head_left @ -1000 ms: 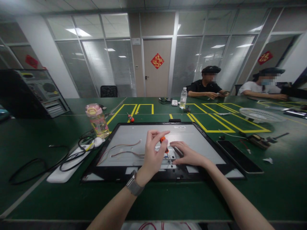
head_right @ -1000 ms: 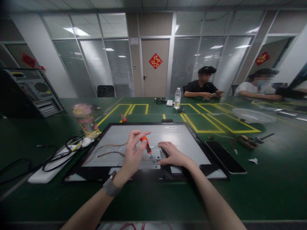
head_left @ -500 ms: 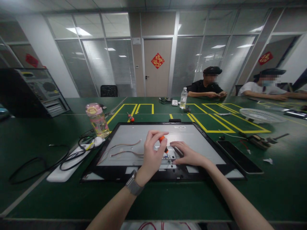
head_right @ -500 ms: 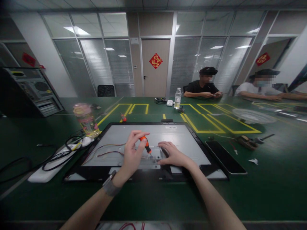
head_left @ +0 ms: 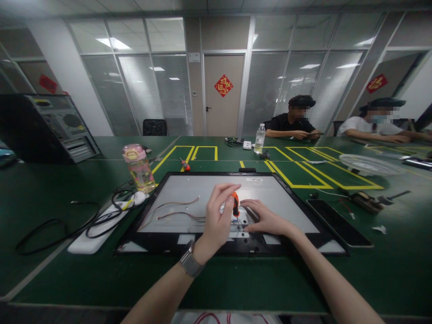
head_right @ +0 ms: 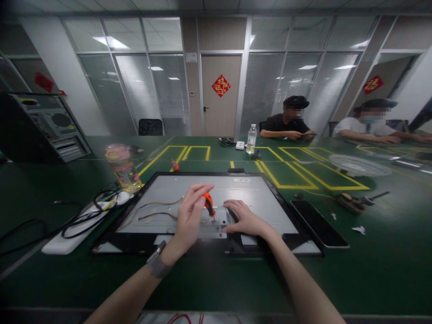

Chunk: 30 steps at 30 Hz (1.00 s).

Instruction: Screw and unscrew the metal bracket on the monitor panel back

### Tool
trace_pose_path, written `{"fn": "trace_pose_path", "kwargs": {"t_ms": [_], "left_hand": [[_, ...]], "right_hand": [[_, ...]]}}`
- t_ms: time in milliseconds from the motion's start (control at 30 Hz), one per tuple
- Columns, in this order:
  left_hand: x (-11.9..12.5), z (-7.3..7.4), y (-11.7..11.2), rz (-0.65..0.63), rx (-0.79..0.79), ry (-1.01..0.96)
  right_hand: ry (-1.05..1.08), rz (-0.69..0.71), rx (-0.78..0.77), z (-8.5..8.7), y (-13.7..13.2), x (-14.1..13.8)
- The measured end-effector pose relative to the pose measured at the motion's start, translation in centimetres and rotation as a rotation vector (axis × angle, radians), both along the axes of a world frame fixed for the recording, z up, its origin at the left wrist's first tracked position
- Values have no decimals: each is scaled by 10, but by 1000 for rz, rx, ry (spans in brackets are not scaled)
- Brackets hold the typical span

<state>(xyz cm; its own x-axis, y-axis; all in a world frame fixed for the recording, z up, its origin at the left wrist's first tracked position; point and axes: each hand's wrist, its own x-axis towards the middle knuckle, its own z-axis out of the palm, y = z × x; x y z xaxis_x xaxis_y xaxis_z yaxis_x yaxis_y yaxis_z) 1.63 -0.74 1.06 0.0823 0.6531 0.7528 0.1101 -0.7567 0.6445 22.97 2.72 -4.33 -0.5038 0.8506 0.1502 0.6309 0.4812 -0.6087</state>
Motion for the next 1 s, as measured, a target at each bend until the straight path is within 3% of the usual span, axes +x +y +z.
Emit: {"fn": "trace_pose_path", "kwargs": {"t_ms": [133, 300, 533, 767, 1000], "left_hand": [[1, -2, 0, -67, -31, -15], [2, -2, 0, 50, 26, -22], [1, -2, 3, -72, -103, -62], [2, 1, 1, 79, -7, 9], [0, -2, 3, -54, -87, -36]], "right_hand": [[8, 8, -2, 0, 0, 0], [9, 5, -11, 0, -1, -1], [-5, -18, -24, 0, -1, 0], [5, 10, -5, 0, 0, 1], [-19, -7, -21, 1, 0, 1]]}}
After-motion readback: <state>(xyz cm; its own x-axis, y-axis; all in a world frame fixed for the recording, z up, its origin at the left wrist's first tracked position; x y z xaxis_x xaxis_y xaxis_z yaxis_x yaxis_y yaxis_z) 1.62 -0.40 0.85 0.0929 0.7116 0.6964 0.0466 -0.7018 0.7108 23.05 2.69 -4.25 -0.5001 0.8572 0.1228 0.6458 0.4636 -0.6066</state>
